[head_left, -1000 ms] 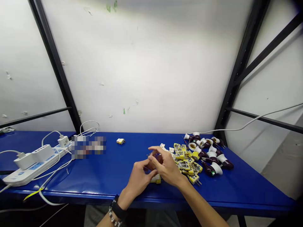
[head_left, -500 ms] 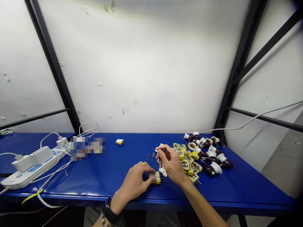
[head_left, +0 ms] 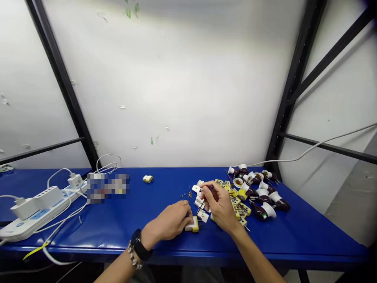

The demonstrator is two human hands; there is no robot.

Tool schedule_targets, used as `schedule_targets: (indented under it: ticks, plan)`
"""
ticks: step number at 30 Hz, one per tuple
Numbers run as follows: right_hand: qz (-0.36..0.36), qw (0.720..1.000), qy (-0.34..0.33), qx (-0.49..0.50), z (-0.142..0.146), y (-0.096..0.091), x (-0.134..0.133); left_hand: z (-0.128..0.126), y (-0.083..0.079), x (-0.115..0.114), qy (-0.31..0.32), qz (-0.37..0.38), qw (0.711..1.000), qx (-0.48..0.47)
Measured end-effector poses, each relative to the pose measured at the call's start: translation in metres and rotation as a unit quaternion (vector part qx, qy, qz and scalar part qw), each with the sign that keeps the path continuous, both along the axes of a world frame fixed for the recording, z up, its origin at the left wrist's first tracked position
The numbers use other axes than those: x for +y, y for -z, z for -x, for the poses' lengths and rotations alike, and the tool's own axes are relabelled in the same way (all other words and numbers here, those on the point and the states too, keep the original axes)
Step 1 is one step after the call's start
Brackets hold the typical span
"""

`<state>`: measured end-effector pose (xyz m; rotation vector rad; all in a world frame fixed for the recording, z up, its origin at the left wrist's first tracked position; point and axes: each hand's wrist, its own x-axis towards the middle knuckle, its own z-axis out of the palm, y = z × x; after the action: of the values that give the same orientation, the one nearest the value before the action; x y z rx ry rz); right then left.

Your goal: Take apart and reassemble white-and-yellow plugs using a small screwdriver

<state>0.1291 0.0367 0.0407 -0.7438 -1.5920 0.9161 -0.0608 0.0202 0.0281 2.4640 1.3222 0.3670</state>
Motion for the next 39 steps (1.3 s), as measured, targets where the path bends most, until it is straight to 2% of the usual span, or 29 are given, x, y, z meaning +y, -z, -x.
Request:
schedule_targets:
  ticks: [3, 7, 10, 14, 17, 20, 23, 26, 29, 32, 36, 39]
  plan:
    - [-0.001, 1.0, 0.004, 0.013, -0.002, 0.0, 0.001, 0.003, 0.0, 0.001, 0.015, -0.013, 0.999, -0.032]
    - [-0.009, 0.998, 0.046, 0.043, -0.009, -0.005, -0.001, 0.014, 0.0, 0.019, -0.039, -0.027, 0.995, -0.092]
    - [-0.007, 0.996, 0.065, 0.053, -0.013, -0.007, -0.002, 0.021, 0.006, 0.043, -0.097, -0.04, 0.992, -0.063]
    - [-0.007, 0.998, 0.051, 0.029, -0.017, -0.001, -0.001, 0.022, 0.015, 0.061, -0.122, -0.058, 0.991, -0.026]
    - [-0.013, 0.998, 0.066, -0.011, -0.026, 0.001, -0.001, 0.021, 0.014, 0.052, -0.132, -0.085, 0.986, -0.058]
    - [-0.021, 0.99, 0.087, -0.109, -0.037, -0.002, -0.008, 0.019, 0.008, 0.027, -0.107, -0.049, 0.988, -0.098]
    - [-0.013, 0.966, 0.05, -0.253, -0.04, -0.001, -0.02, 0.014, 0.007, 0.001, -0.056, -0.009, 0.997, -0.059]
    - [-0.018, 0.93, 0.025, -0.366, -0.032, 0.016, -0.031, 0.007, 0.008, -0.014, -0.032, -0.012, 0.999, -0.022]
    - [-0.05, 0.901, 0.039, -0.429, -0.02, 0.038, -0.035, 0.005, 0.008, -0.015, -0.009, 0.003, 0.999, -0.047]
    - [-0.056, 0.892, 0.068, -0.443, -0.012, 0.046, -0.034, 0.007, 0.005, -0.011, 0.01, 0.028, 0.994, -0.103]
    - [-0.042, 0.897, 0.095, -0.43, -0.014, 0.031, -0.033, 0.003, 0.001, -0.004, 0.018, 0.054, 0.973, -0.224]
    - [-0.043, 0.907, 0.128, -0.399, -0.027, 0.012, -0.03, -0.005, -0.002, 0.004, -0.012, 0.009, 0.954, -0.3]
